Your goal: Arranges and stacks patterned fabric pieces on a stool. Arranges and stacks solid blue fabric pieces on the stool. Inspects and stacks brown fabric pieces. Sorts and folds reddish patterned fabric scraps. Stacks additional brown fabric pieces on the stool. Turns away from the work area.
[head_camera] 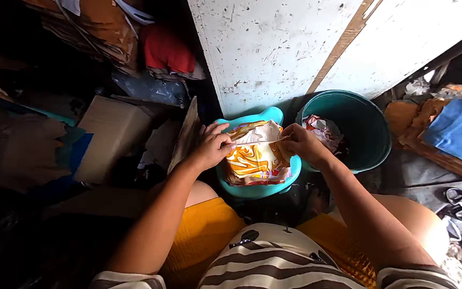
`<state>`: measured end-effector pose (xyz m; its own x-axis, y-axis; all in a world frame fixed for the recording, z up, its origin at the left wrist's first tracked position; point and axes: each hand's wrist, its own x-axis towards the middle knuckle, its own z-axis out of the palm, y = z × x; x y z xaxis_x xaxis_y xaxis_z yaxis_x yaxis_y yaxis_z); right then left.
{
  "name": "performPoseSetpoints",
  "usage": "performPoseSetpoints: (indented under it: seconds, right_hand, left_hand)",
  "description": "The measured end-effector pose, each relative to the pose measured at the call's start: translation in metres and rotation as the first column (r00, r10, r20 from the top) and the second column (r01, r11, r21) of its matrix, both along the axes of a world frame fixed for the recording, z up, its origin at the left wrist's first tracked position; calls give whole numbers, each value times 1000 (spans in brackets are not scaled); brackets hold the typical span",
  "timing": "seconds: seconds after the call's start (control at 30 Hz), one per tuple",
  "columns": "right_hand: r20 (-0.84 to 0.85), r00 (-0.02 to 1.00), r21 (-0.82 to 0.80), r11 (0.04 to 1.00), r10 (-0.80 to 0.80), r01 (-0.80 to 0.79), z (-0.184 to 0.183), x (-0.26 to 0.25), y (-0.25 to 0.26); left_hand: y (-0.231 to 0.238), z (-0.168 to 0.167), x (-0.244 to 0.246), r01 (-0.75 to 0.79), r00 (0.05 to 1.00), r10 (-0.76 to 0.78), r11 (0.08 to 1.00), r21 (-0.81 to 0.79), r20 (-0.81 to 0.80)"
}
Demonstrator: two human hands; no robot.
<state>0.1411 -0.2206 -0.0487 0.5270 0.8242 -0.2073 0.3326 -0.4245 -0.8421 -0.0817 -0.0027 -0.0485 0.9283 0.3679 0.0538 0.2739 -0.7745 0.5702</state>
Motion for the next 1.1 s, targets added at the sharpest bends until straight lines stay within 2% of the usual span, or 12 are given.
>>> performPoseSetpoints:
  seconds: [0.07,0.13,0.17,0.23,0.37,0.63,0.83,0.93,1.0,1.1]
  right_hand:
    - [314,948,25,999,-53,47,0,-4,2]
    - [553,826,151,988,-110,31,-2,-13,10]
    - [621,776,194,981,-111,-15,-5,-20,15]
    - [678,734,168,980,-33,-111,-14,-34,28]
    - [686,721,14,989,97,-147,-54,-47,47]
    - [575,818,131,986,6,-99,-84,-42,48]
    - [489,864,43,987,116,-157,-62,-37,47]
    - [471,874,100,978,118,-185,-42,-15,35]
    - [533,846,167,979,11,-118,-26,19,20]
    - [574,792,176,975,-211,132,1,95,-26]
  left_hand:
    - [-2,-1,0,-44,997,41,998,46,69]
    - [-13,-2,7,-67,985,46,990,123,169]
    - [-22,-4,12,-63,979,31,986,155,203]
    - [-40,-12,25,-32,982,-9,976,214,191]
    - [-47,-46,42,33,997,-51,958,284,59]
    - [-41,-73,49,61,985,-104,956,288,135]
    - [-39,-64,49,67,992,-96,955,289,86]
    - [-39,-50,48,83,994,-98,960,267,43]
    - [-37,-39,45,76,992,-100,962,262,77]
    - [-32,-15,42,-15,984,-31,967,254,176]
